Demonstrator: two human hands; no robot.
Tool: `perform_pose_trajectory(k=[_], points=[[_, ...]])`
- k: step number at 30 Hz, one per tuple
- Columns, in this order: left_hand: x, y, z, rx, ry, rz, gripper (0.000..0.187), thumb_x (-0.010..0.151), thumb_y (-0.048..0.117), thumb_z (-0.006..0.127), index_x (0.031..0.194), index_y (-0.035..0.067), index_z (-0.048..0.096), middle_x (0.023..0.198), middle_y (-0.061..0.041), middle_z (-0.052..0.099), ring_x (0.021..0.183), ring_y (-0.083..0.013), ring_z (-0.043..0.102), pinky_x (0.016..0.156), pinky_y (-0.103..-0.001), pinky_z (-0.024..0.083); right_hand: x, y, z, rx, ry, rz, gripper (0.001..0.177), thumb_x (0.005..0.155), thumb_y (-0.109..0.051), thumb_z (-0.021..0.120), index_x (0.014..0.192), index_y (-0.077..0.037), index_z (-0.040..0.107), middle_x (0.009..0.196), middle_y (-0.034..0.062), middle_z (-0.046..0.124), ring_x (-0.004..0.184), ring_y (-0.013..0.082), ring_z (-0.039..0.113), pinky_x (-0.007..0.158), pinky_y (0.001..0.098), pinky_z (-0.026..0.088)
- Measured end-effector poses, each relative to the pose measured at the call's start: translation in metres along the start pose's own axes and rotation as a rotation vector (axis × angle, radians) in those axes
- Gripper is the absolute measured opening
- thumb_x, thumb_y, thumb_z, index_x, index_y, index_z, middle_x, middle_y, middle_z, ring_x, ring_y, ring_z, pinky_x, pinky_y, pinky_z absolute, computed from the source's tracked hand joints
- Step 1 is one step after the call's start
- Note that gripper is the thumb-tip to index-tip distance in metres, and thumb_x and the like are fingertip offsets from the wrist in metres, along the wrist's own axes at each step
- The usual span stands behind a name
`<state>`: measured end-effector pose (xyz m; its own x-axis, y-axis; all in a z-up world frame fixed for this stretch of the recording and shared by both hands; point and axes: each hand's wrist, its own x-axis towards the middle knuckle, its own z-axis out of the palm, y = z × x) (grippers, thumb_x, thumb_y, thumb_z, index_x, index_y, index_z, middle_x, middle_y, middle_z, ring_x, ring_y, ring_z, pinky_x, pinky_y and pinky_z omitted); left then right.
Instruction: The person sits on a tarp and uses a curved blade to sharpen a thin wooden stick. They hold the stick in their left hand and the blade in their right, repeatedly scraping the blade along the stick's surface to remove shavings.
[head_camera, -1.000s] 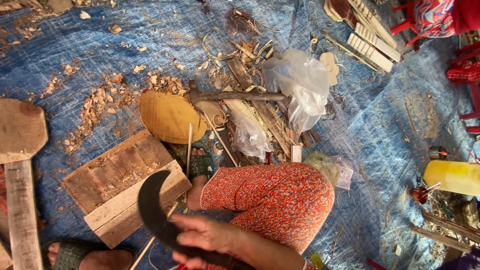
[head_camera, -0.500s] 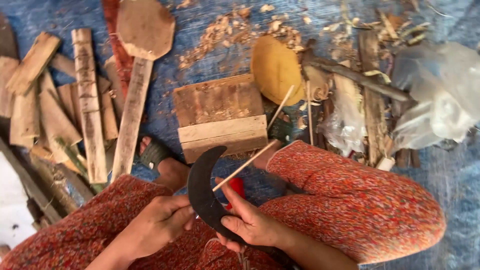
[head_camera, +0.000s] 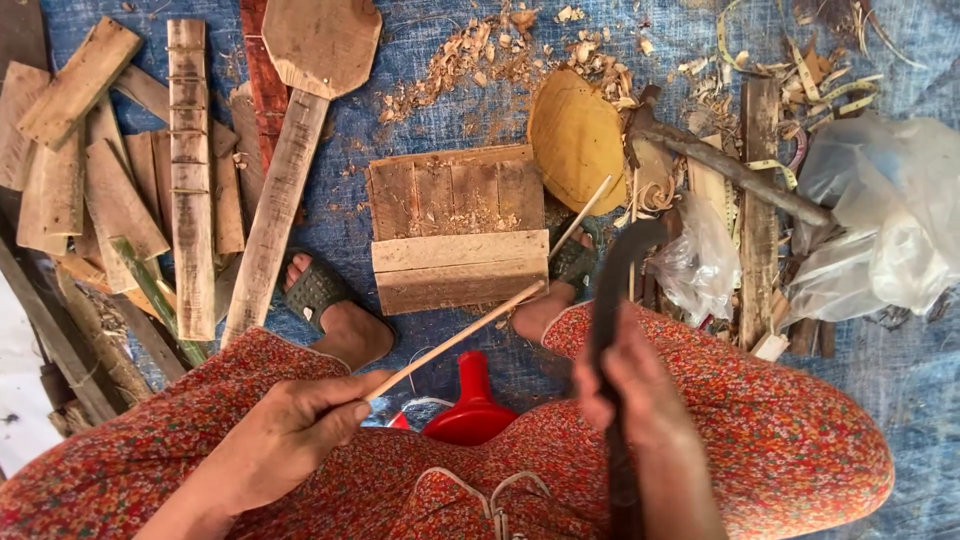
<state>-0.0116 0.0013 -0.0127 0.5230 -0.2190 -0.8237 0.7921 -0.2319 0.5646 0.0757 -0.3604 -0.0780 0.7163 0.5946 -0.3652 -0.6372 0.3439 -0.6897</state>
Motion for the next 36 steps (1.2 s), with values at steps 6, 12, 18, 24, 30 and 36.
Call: perform_pose_trajectory(k=[6, 12, 18, 24, 30, 36], points=[[0.011, 0.001, 0.02, 0.172, -0.031, 0.127, 0.007, 0.103, 0.025, 0.06, 0.101, 0.021, 0.065, 0.056, 0.001, 0.049, 0.047, -0.0131, 0.034, 0.047, -0.034, 0.032, -0.004, 0.065, 0.069, 0.054, -0.408, 0.41, 0.083, 0.113, -0.017, 0.046, 0.169, -0.032, -0.013, 0.087, 0.0184, 0.062, 0.056, 0.0172, 0.056, 0.049, 0.0286, 0.047], [0.005, 0.002, 0.019, 0.178, 0.005, 0.17, 0.044, 0.095, 0.022, 0.063, 0.137, 0.032, 0.074, 0.095, 0.009, 0.076, 0.07, -0.005, 0.056, 0.062, -0.024, 0.043, 0.006, 0.028, 0.013, 0.066, -0.031, 0.39, 0.045, 0.105, -0.02, 0.058, 0.147, -0.01, 0.045, 0.078, 0.012, 0.063, 0.047, 0.0133, 0.05, 0.039, 0.0253, 0.041], [0.006, 0.003, 0.02, 0.246, 0.051, 0.199, 0.042, 0.092, 0.026, 0.065, 0.132, 0.033, 0.075, 0.124, 0.017, 0.085, 0.087, -0.0026, 0.079, 0.074, -0.022, 0.058, -0.005, 0.045, 0.022, 0.07, -0.23, 0.285, 0.061, 0.111, -0.022, 0.05, 0.163, -0.015, 0.019, 0.078, 0.0099, 0.058, 0.048, 0.0134, 0.051, 0.041, 0.026, 0.045], [-0.004, 0.008, 0.01, 0.196, -0.008, 0.174, 0.045, 0.095, 0.024, 0.063, 0.136, 0.035, 0.079, 0.093, 0.008, 0.06, 0.072, -0.0036, 0.053, 0.062, -0.026, 0.043, 0.0, 0.036, 0.036, 0.029, -0.184, 0.379, 0.049, 0.11, -0.025, 0.049, 0.151, -0.021, 0.023, 0.075, 0.0124, 0.06, 0.048, 0.0146, 0.049, 0.042, 0.0279, 0.04], [-0.003, -0.007, 0.0, 0.071, -0.069, 0.001, 0.049, 0.098, 0.022, 0.061, 0.14, 0.035, 0.081, 0.059, 0.001, 0.054, 0.05, -0.0119, 0.04, 0.05, -0.03, 0.034, -0.004, -0.005, 0.0, -0.023, 0.045, 0.01, 0.037, 0.108, -0.027, 0.057, 0.142, -0.022, 0.044, 0.072, 0.0069, 0.053, 0.043, 0.0113, 0.044, 0.033, 0.025, 0.035], [0.006, 0.011, 0.013, 0.194, -0.077, 0.135, 0.037, 0.1, 0.031, 0.053, 0.124, 0.031, 0.081, 0.057, 0.002, 0.062, 0.046, -0.0121, 0.054, 0.048, -0.03, 0.047, -0.003, 0.05, 0.072, 0.002, -0.389, 0.339, 0.08, 0.113, -0.019, 0.045, 0.168, -0.026, -0.012, 0.087, 0.0205, 0.064, 0.054, 0.0197, 0.057, 0.047, 0.0303, 0.049]])
